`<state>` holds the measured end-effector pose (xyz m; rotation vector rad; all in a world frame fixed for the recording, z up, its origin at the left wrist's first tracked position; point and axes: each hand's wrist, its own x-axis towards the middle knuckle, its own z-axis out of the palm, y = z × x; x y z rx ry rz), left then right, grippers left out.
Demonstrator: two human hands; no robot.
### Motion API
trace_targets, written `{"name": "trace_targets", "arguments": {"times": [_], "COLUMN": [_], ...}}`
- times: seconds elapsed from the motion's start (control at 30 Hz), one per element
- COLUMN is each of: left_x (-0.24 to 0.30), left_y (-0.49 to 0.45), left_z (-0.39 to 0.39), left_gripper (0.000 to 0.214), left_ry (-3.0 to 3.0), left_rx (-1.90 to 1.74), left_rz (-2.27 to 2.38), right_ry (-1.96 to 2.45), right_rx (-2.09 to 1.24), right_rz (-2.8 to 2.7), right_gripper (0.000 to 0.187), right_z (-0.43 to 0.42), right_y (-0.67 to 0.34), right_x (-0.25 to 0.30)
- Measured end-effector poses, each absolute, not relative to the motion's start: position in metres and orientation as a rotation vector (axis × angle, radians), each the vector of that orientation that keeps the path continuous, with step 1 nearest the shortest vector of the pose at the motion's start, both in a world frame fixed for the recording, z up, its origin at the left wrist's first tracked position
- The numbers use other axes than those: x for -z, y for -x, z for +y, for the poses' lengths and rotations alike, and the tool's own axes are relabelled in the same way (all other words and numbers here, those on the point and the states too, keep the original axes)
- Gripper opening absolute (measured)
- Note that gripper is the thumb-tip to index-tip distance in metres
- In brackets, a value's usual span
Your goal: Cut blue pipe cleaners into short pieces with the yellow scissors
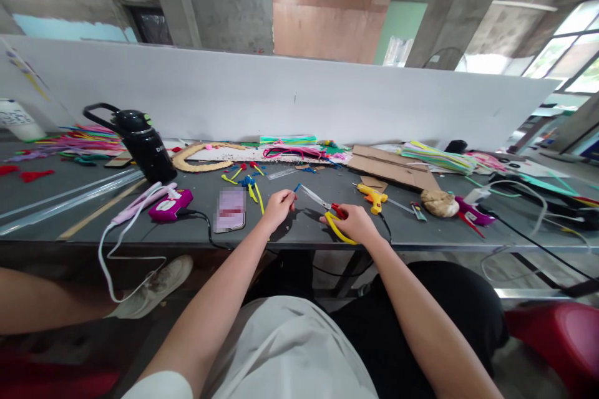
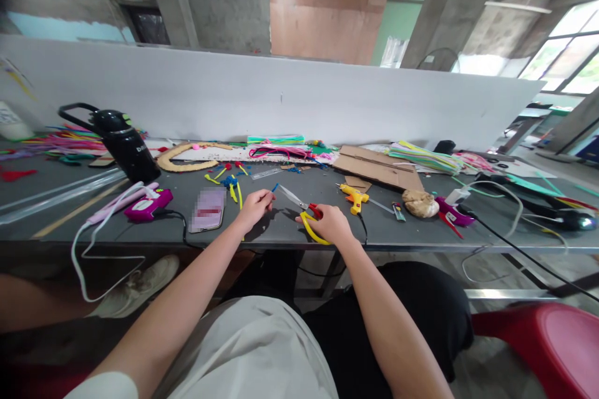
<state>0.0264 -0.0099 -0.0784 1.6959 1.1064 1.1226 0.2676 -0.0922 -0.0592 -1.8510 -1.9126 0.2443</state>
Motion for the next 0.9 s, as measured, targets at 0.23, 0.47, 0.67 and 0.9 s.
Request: {"name": "trace_targets", "arguments": {"times": [0.23,0.47,0.67,0.9], "left_x": [0.078,0.081,0.079,0.079], "left_y": [-0.026,-0.028,-0.027,-0.027], "left_z": [-0.011,-0.009,-0.012,-0.013], "left_gripper": [0.034,0.033,0.032,0.033], "left_ry": [-1.731,-1.748,-1.755,-1.797], "left_rx": [-1.106,-1.088,-1.078,-1.100], "left_rz": [1.096,1.094,1.084,1.097], "right_ry": [1.800,1.754,1.760,1.783], "right_rx": [-0.305,-0.368,-0.435,-0.374], "right_rz": [-1.971,-1.954,-1.966,-2.001], "right_gripper": [0.054,0.055,0.056,0.053], "right_z": [-0.090,-0.086,-0.085,-0.081], "right_y": [-0.266,-0.269,-0.273,-0.274], "right_x": [0.060,0.063,0.066,0.073]}}
